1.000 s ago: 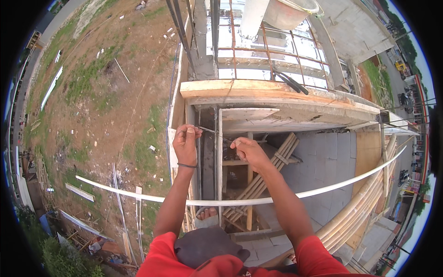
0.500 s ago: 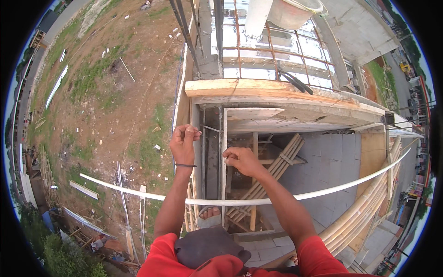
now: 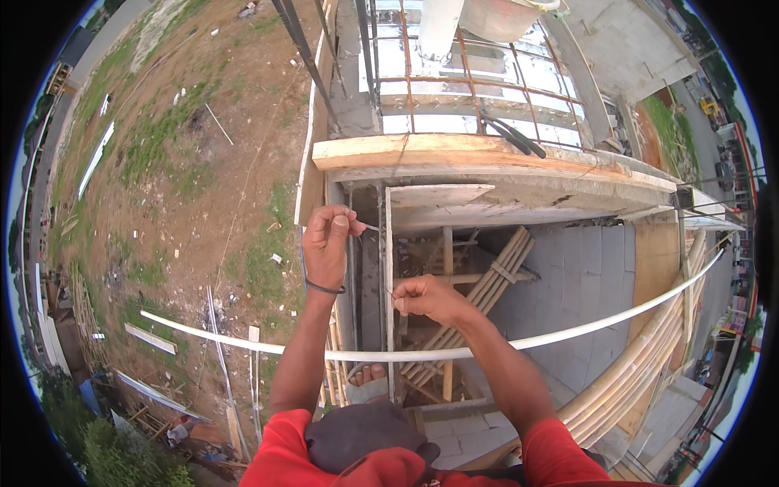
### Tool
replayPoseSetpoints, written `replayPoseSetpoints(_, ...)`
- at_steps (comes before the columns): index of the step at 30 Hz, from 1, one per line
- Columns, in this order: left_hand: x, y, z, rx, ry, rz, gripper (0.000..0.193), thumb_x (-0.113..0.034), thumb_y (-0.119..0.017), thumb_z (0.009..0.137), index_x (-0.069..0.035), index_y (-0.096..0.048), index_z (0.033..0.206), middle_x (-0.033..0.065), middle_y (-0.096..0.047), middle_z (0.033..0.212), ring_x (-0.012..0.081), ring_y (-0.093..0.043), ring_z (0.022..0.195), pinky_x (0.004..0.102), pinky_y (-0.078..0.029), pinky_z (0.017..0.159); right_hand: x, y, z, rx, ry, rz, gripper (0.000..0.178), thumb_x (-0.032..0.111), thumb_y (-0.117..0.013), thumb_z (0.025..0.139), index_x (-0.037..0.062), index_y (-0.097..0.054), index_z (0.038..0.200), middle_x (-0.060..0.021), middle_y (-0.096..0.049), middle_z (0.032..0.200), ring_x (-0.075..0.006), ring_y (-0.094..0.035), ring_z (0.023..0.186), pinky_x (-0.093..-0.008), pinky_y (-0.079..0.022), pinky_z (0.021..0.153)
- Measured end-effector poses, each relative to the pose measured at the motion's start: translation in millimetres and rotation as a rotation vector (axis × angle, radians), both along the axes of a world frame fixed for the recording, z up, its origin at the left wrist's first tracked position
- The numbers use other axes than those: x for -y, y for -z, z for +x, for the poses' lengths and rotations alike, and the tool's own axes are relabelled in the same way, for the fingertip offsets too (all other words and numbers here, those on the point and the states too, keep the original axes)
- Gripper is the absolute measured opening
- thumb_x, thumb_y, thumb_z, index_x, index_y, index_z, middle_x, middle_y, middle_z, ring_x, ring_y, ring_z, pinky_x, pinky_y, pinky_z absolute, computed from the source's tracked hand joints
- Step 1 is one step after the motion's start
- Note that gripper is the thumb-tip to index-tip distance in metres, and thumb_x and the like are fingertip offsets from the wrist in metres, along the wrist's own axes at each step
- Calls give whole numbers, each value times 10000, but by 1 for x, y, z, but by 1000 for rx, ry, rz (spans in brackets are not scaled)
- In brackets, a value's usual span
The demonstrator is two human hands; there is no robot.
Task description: The person secures wooden planks to a bamboo scaffolding structure using pliers and wire. They position the wood, wrap wire around the joints, and twist the wire to fasten the components together.
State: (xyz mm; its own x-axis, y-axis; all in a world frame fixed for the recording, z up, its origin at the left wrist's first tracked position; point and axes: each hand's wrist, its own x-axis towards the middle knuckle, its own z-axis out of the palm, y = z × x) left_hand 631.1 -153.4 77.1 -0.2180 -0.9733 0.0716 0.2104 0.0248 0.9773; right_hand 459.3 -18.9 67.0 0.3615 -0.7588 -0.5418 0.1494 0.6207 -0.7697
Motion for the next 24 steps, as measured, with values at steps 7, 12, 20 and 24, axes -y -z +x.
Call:
replayPoseSetpoints(7, -2, -13, -5, 265, 83, -184, 135, -147, -578, 988, -12, -575, 993, 55, -601, 884, 129, -618, 762, 258, -501, 673, -9, 4, -2, 85, -46, -42, 159, 168, -648, 921, 13, -647, 957, 6, -621, 775, -73, -553, 735, -242, -439, 708)
replayPoseSetpoints(12, -23, -19, -23, 136, 137, -106, 91, -86, -569, 978, -1, -580, 950, 54, -597, 878, 117, -609, 735, 242, -501, 664, 0, -19, 25, 281, 319, 54, 201, 206, -507, 1019, 37, -564, 1110, 13, -569, 737, -89, -536, 692, -238, -441, 683)
replayPoseSetpoints(20, -27, -17, -26, 343, 46, -463, 74, 7, -648, 878, -1, -591, 926, 116, -614, 915, 205, -613, 768, 296, -497, 660, -1, -33, 23, 759, 483, 255, 151, 225, -484, 1030, 99, -538, 968, 50, -411, 633, -39, -334, 496, -194, -246, 437)
replayPoseSetpoints(24, -30, -29, -33, 484, -46, -649, 125, 31, -676, 830, -5, -599, 922, 132, -611, 918, 262, -607, 763, 323, -494, 668, -4, -35, 26, 934, 501, 283, 125, 212, -491, 1021, 112, -539, 964, 58, -381, 617, -38, -308, 482, -197, -229, 426)
